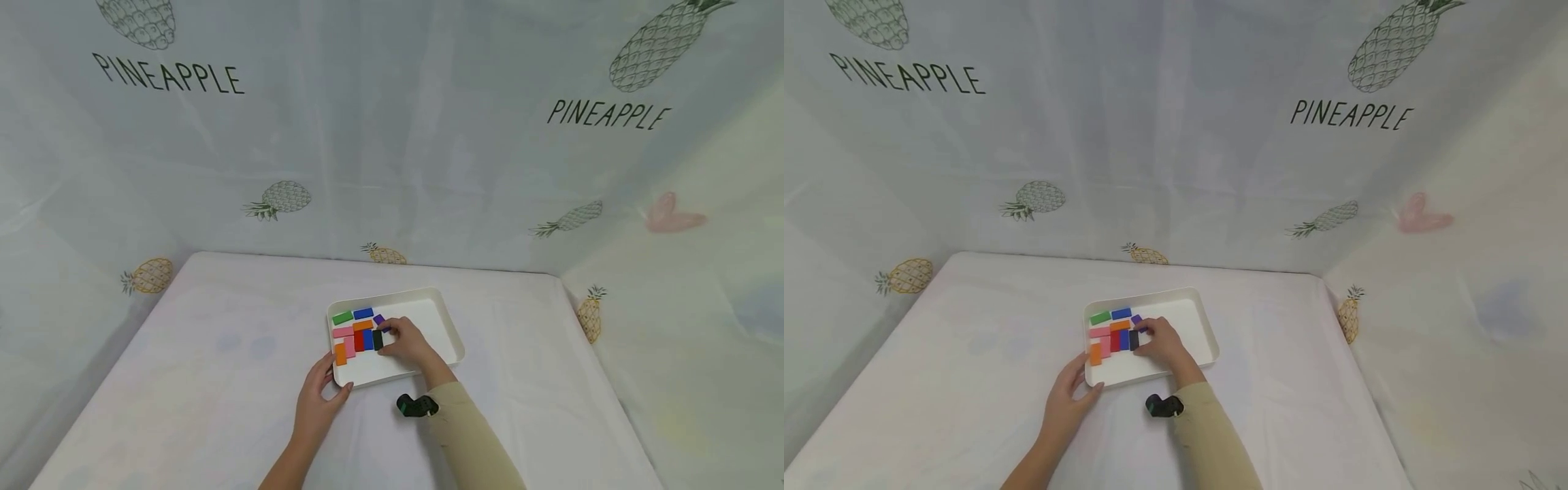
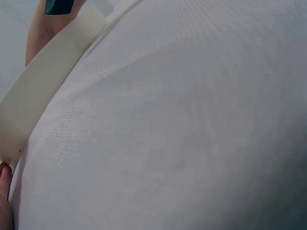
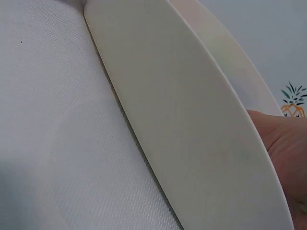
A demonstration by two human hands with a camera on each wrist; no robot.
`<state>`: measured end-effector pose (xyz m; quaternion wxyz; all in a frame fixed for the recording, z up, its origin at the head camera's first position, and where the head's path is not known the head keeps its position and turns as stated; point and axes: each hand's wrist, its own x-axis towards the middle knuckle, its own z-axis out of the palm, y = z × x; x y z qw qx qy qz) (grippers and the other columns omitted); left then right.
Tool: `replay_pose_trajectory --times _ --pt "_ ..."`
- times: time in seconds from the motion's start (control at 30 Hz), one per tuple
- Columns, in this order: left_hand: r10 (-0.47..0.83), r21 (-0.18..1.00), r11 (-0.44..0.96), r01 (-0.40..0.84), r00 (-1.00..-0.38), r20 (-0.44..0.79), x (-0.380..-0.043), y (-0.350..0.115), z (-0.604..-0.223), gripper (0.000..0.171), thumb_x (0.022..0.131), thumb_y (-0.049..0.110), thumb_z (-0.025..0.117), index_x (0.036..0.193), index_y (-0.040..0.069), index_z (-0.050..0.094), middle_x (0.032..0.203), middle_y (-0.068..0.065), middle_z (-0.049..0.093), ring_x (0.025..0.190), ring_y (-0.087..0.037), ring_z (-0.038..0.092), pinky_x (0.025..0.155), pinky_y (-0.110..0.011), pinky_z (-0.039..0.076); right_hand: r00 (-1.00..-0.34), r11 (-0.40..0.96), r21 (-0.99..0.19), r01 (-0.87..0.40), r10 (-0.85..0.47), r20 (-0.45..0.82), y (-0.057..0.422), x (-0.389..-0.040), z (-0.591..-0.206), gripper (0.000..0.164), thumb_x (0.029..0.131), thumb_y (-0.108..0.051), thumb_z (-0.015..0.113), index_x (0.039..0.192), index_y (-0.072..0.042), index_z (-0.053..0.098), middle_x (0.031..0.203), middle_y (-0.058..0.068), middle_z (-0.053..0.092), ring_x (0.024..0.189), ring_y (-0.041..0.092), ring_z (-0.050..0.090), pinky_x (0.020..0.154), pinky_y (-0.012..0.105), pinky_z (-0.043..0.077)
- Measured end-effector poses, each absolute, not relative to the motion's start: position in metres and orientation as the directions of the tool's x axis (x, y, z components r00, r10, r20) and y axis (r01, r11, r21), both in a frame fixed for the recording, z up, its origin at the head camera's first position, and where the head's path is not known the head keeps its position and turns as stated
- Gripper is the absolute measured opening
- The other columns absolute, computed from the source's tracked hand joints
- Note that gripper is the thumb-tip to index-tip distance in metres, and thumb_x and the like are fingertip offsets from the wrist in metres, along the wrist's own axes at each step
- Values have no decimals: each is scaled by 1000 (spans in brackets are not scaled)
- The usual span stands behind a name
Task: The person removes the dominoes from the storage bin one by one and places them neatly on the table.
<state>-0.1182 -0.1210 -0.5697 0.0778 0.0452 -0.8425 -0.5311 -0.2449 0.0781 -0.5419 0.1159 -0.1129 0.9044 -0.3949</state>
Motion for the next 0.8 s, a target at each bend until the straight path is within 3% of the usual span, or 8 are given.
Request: replay_pose_trajectory --times 0.3,0.6,0.8 --pt "-155 917 399 25 -983 94 -117 -124 -571 74 79 14 82 145 14 47 147 -4 45 131 -24 47 95 -34 48 -949 638 -767 -75 -282 -141 78 -245 -544 45 75 -14 86 116 -17 67 101 3 53 91 22 47 81 35 45" --pt "-180 911 412 23 -978 106 -115 -121 -569 71 79 13 82 143 12 50 145 -4 47 129 -23 49 94 -34 48 -943 522 -850 -70 -314 -115 94 -236 -528 46 74 -7 85 116 -10 67 96 7 58 78 18 51 67 26 47" --pt "-172 906 423 16 -980 98 -115 -121 -572 70 81 15 81 143 14 49 145 -2 46 130 -21 48 95 -34 48 -956 486 -872 -61 -279 -89 121 -222 -515 47 73 -5 85 116 -12 67 100 10 59 80 17 55 66 26 48"
